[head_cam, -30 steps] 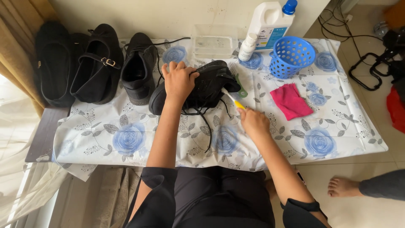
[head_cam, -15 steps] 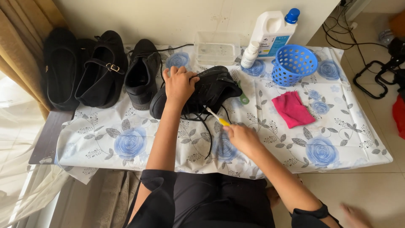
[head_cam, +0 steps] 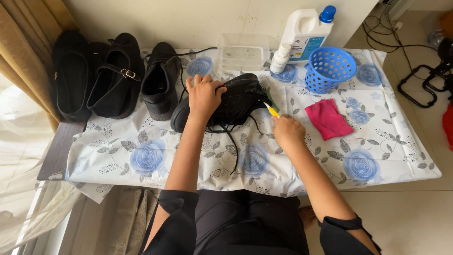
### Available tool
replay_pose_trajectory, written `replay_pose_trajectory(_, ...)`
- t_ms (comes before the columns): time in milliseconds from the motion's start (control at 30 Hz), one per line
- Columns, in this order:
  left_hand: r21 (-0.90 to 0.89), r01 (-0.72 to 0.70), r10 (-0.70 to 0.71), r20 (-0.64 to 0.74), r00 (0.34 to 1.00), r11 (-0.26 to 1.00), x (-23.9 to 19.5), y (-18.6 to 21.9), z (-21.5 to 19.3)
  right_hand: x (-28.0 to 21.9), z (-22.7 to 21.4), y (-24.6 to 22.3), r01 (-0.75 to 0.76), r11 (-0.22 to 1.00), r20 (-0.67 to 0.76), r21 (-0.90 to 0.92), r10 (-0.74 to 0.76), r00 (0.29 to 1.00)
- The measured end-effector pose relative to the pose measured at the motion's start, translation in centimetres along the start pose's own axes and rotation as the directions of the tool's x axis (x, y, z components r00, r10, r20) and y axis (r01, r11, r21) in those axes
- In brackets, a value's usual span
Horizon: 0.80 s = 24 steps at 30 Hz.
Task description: The person scrubs a black shoe with a toothbrush on a table covered with a floral cloth. They hold the shoe with one hand and scrub the upper and side areas with the other. Other shoes, a cleaning bottle, and a cloth are visible on the table.
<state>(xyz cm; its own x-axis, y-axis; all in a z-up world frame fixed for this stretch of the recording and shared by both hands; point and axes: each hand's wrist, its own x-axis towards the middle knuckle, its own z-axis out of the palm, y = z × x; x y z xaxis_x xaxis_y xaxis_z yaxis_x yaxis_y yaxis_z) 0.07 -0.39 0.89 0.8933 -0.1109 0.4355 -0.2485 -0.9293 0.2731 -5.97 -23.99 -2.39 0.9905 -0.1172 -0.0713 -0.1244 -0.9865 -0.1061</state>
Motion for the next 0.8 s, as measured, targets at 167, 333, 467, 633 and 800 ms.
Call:
replay_pose_trajectory(167,0.02,-0.002,0.002,-0.009,1.0,1.0,-0.1,-0.1,0.3,-7.9,-5.0,-6.0,0.079,0.979,0.225,0.19,-0.121,0.967)
replay_pose_trajectory(333,0.022,0.009,-0.01,0.014,1.0,1.0,0.0,-0.4,0.7,-3.3,0.2,-0.7,0.056,0.998,0.09,-0.02,-0.054,0.994)
replay_pose_trajectory(467,0.022,0.001,-0.001,0.019,1.0,1.0,0.1,-0.4,0.5,-3.3,0.3,2.0,-0.018,0.987,-0.174,-0.159,-0.011,0.985)
replay_pose_trajectory(633,0.002,-0.006,0.006,0.038,0.999,1.0,0.2,-0.3,0.4,-2.0,1.3,0.8,-0.039,0.983,-0.229,-0.178,-0.003,0.973)
replay_pose_trajectory(800,0.007,-0.043,0.043,0.023,0.999,0.999,0.3,-0.9,0.7,2.0,3.1,-1.0,0.006,0.988,-0.465,-0.156,-0.079,0.882)
